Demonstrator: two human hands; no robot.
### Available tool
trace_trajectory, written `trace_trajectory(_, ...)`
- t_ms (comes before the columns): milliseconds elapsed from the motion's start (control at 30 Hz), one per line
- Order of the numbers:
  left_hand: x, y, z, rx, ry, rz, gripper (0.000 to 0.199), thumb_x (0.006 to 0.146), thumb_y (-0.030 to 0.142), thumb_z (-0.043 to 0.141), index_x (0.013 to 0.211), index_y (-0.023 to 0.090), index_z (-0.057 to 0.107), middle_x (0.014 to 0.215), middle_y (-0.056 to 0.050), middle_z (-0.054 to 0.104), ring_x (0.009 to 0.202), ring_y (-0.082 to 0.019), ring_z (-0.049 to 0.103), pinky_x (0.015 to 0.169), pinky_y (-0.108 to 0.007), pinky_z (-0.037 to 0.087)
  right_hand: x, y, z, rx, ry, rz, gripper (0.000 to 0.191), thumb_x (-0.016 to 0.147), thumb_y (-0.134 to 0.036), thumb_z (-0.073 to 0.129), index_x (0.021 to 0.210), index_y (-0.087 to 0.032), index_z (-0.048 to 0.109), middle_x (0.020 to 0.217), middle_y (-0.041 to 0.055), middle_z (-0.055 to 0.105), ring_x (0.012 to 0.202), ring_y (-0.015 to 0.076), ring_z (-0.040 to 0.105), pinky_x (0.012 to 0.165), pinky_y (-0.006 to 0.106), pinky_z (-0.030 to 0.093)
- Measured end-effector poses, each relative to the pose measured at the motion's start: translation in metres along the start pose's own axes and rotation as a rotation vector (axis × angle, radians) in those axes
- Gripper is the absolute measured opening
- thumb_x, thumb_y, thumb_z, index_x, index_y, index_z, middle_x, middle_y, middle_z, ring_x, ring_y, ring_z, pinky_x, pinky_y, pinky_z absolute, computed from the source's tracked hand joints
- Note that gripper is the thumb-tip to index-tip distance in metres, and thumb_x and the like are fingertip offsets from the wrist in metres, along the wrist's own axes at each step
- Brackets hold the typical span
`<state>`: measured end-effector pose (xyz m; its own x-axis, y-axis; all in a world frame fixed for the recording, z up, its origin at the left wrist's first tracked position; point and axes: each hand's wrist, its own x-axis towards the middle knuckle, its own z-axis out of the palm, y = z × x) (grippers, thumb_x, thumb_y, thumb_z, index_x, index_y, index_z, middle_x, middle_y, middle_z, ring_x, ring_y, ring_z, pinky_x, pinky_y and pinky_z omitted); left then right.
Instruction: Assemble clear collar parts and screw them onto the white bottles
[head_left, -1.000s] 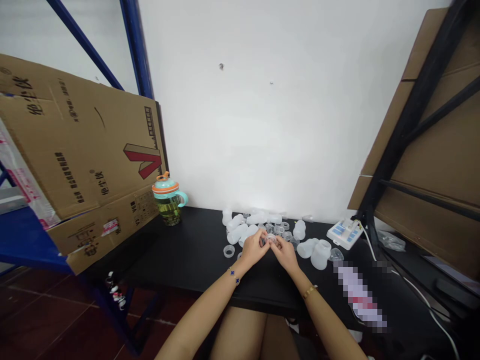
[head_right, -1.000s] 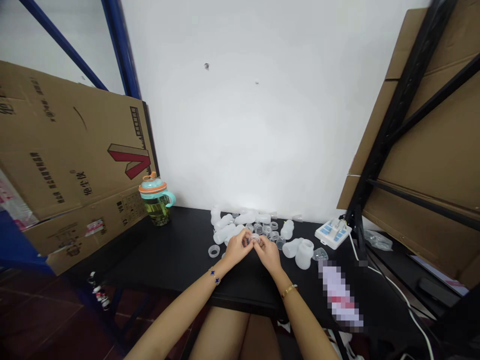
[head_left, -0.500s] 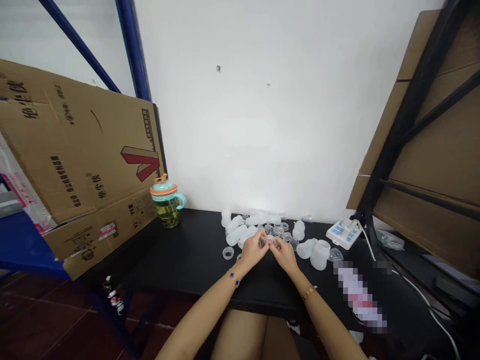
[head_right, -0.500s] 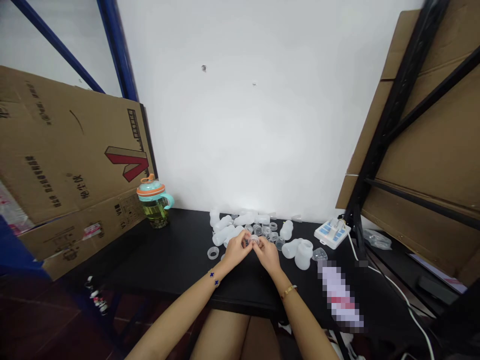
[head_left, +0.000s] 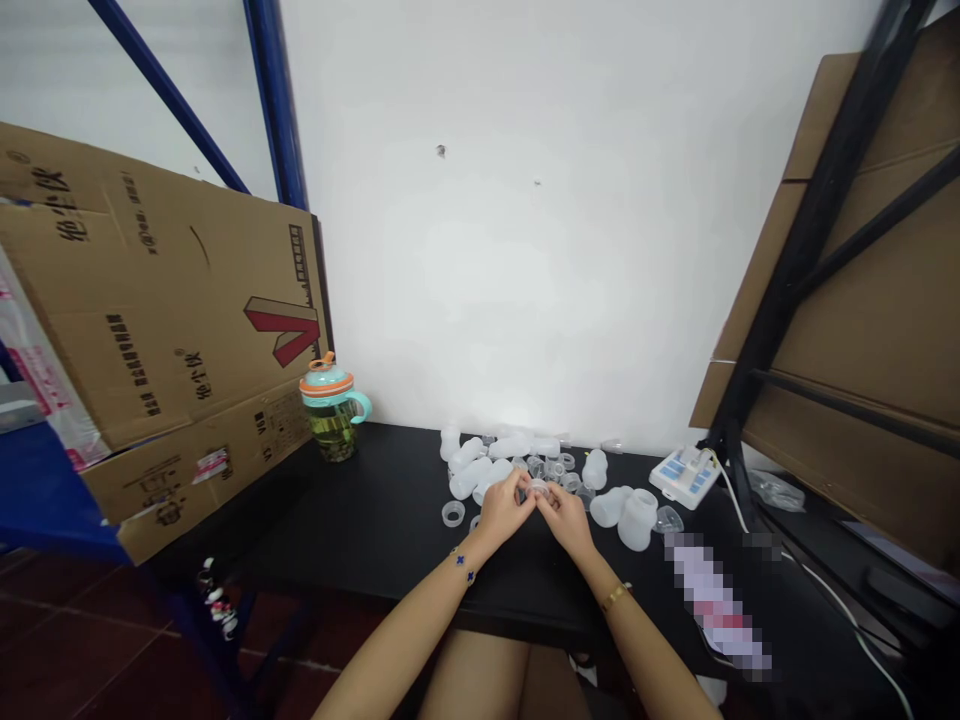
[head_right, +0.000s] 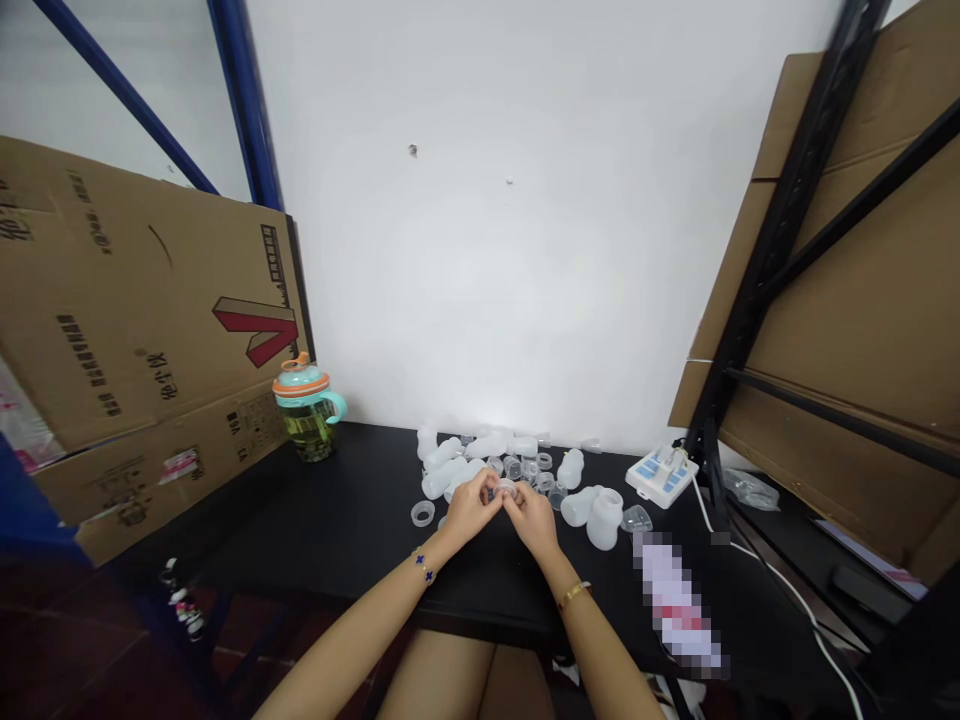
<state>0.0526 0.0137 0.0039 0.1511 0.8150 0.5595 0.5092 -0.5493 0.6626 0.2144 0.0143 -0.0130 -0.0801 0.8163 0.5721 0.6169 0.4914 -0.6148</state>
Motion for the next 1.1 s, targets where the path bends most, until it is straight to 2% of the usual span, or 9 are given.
trace_trajectory(200, -0.0002, 0.0014, -0.0019, -0.028, -0.004, 0.010, 0.019, 0.082, 0.022, 0.058, 0.100, 0.024, 0.060, 0.082, 0.003, 0.070, 0.057, -0.012, 0.058, 0.059, -0.023, 0.043, 0.0002, 0.0015, 0.0005, 0.001, 0.001, -0.008, 0.030, 0.090, -0.043, 0.053, 0.069, -0.022, 0.057, 0.054, -0.0031, 0.052, 0.050, 0.0155, 0.049, 0.053, 0.026, 0.031)
trace_trajectory(333, 0.0001, 0.0011, -0.0021, -0.039, -0.007, -0.001, 0.019, 0.080, 0.021, 0.059, 0.099, 0.023, 0.061, 0.077, 0.004, 0.068, 0.056, -0.012, 0.058, 0.058, -0.023, 0.042, 0.0008, 0.0022, 0.0006, -0.006, 0.001, -0.009, 0.031, 0.089, -0.042, 0.054, 0.065, -0.022, 0.053, 0.053, -0.0032, 0.051, 0.050, 0.0150, 0.048, 0.052, 0.025, 0.030)
trace_trajectory(700, 0.0002, 0.0006, -0.0016, -0.054, -0.012, 0.011, 0.020, 0.082, 0.021, 0.060, 0.102, 0.023, 0.063, 0.075, 0.004, 0.069, 0.054, -0.012, 0.057, 0.057, -0.022, 0.041, 0.0005, 0.0037, 0.0008, -0.001, -0.006, -0.004, 0.032, 0.090, -0.044, 0.053, 0.068, -0.021, 0.054, 0.054, -0.0033, 0.050, 0.051, 0.0153, 0.049, 0.053, 0.026, 0.032)
trace_trajectory(833, 0.0000, 0.0000, -0.0020, -0.011, 0.001, 0.023, 0.022, 0.084, 0.022, 0.060, 0.105, 0.023, 0.065, 0.079, 0.002, 0.071, 0.061, -0.014, 0.062, 0.061, -0.024, 0.045, -0.0002, 0.0037, 0.0009, 0.012, -0.018, 0.007, 0.033, 0.092, -0.048, 0.052, 0.073, -0.022, 0.059, 0.056, -0.0023, 0.054, 0.053, 0.0167, 0.052, 0.053, 0.026, 0.035)
trace_trajectory(1000, -0.0003, -0.0002, -0.0030, 0.086, 0.037, 0.070, 0.021, 0.088, 0.022, 0.058, 0.106, 0.024, 0.068, 0.089, -0.001, 0.075, 0.074, -0.018, 0.067, 0.071, -0.028, 0.050, -0.0003, 0.0033, 0.0015, 0.051, 0.009, 0.044, 0.033, 0.090, -0.053, 0.055, 0.092, -0.021, 0.064, 0.064, -0.0019, 0.060, 0.050, 0.0158, 0.054, 0.052, 0.025, 0.039)
trace_trajectory(1100, -0.0007, -0.0014, -0.0021, 0.097, 0.045, 0.084, 0.022, 0.091, 0.021, 0.055, 0.108, 0.023, 0.068, 0.100, -0.005, 0.074, 0.089, -0.022, 0.067, 0.083, -0.033, 0.051, -0.0002, 0.0003, 0.0006, 0.102, -0.006, 0.065, 0.035, 0.089, -0.055, 0.057, 0.086, -0.021, 0.064, 0.063, -0.0024, 0.060, 0.048, 0.0146, 0.053, 0.051, 0.025, 0.039)
